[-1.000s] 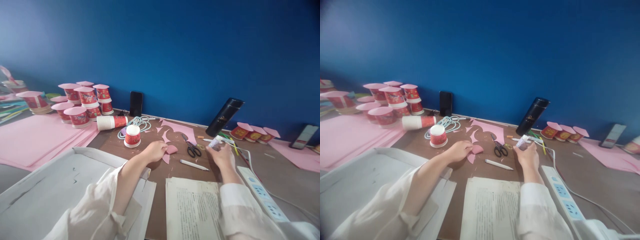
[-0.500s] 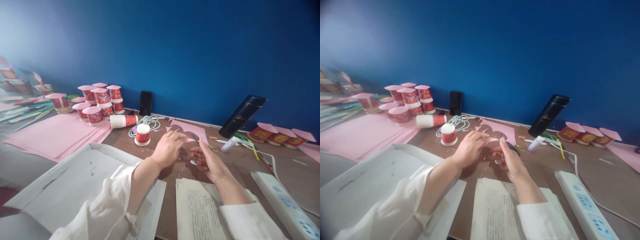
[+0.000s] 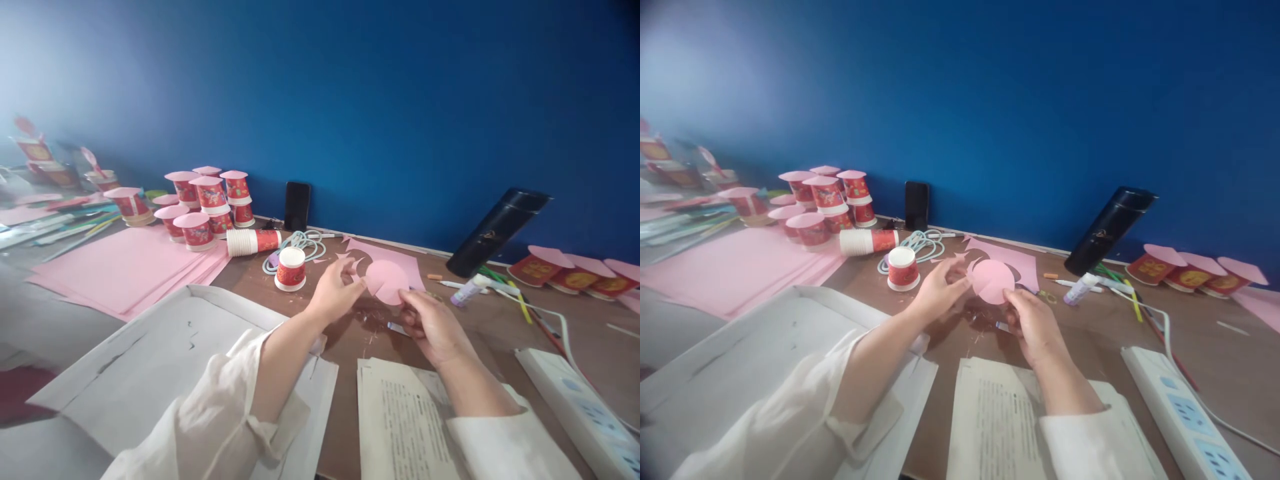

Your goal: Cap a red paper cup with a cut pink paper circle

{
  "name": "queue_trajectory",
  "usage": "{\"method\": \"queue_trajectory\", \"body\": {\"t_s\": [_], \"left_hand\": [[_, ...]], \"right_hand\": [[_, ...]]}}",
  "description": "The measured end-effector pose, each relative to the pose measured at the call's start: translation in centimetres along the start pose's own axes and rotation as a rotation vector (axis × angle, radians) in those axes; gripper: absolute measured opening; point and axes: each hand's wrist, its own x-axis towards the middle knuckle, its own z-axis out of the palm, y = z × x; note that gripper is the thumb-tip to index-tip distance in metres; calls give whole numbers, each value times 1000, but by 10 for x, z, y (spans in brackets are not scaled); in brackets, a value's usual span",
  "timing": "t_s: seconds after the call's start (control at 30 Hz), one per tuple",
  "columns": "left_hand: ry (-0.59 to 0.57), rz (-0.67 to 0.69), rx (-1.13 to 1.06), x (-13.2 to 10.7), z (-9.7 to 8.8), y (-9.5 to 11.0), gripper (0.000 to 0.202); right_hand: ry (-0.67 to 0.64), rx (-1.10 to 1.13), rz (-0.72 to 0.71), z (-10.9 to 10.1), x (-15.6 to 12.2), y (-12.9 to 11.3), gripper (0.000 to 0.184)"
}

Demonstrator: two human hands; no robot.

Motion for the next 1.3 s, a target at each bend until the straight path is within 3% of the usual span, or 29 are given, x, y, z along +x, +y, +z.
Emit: {"method": "queue_trajectory", "body": {"t_s": [0.07,0.13,0.3,0.5,0.63,0.73,0.87,1.07,1.3], "left_hand": [[-123,-200,-174,2,-1,-1,34],[-213,-314,-346,2,0,-1,23],[-279,-382,-631,1,1,-1,21],[-349,-431,-707,3,-1,-1,23],[-290,-306,-351,2,-5,2,12],[-231,-49,75,-1,-7,4,11],[-288,235,446,-5,-5,2,19],[-342,409,663,-7,-1,-2,19],[-421,422,772,-8,1,-3,22]], "right_hand": [[-21,-22,-13,0,-1,0,31],[-42,-31,-19,0,-2,0,31],[-70,68,4,-2,-1,-1,29],[-69,209,49,-3,2,-3,30],[-86,128,41,-1,-1,-4,29],[-25,-89,19,-4,-2,-1,31],[-34,-440,-45,-11,0,3,34],[-61,-568,-54,-17,1,5,26],[-69,-803,-157,-22,3,6,21]]}}
